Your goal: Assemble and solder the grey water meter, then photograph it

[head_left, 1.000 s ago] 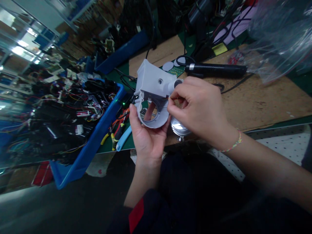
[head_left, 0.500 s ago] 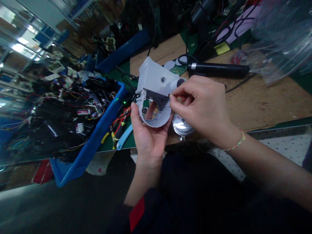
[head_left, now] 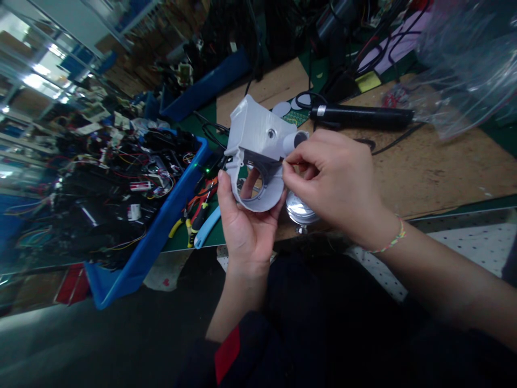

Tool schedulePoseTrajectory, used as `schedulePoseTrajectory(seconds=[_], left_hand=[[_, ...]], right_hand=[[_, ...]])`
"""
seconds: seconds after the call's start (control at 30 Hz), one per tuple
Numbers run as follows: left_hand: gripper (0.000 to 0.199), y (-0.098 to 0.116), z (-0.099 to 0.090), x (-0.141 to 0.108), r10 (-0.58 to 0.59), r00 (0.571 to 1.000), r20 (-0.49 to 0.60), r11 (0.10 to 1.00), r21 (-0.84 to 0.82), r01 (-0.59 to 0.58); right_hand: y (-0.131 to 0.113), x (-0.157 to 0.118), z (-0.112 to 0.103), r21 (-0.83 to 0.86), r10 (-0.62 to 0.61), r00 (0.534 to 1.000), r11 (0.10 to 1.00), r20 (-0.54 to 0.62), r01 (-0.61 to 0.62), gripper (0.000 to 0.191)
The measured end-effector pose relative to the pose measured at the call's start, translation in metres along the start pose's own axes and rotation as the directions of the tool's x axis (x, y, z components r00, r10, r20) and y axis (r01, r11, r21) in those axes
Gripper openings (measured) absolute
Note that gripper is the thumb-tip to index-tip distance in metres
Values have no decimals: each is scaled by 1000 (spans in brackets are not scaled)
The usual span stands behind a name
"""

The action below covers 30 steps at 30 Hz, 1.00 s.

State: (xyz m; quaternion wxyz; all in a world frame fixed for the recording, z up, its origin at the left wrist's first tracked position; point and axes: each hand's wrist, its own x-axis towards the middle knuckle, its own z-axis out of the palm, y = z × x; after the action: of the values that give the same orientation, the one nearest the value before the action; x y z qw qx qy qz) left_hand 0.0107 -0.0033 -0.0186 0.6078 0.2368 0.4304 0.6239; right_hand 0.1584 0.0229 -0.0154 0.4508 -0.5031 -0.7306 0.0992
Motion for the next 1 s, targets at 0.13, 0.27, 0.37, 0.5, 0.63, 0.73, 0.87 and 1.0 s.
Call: schedulePoseTrajectory(seconds=[0.13, 0.27, 0.37, 0.5, 0.63, 0.73, 0.87, 1.0], left_hand=[[49, 0, 1, -1, 14, 1000, 21, 999, 36, -15], [44, -1, 11, -6, 109, 994, 14, 992, 63, -109], [37, -3, 15, -10, 218, 974, 58, 970, 93, -223], [48, -7, 9, -14, 353, 931, 89, 869, 337, -362], [89, -12, 7, -18, 564, 764, 313, 412, 696, -589], [90, -17, 13, -21, 575, 590, 566, -29, 736, -677], [90, -17, 18, -26, 538, 560, 631, -145, 723, -675], [79, -1, 17, -26, 445, 622, 644, 64, 670, -740]], right_hand=[[0, -3, -1, -24, -32, 999, 999, 28, 32, 17], [0, -6, 0, 66, 1, 1000, 998, -5, 0, 10], [3, -11, 2, 398, 160, 987, 904, 27, -157, 24], [13, -18, 1, 778, 296, 932, 528, 208, -341, 38], [21, -23, -12, 862, 381, 832, 146, 403, -485, 41], [23, -28, -21, 845, 366, 794, 33, 486, -533, 90], [25, -34, -24, 836, 469, 747, 30, 472, -547, 65], [27, -33, -21, 801, 553, 649, -58, 523, -596, 52]])
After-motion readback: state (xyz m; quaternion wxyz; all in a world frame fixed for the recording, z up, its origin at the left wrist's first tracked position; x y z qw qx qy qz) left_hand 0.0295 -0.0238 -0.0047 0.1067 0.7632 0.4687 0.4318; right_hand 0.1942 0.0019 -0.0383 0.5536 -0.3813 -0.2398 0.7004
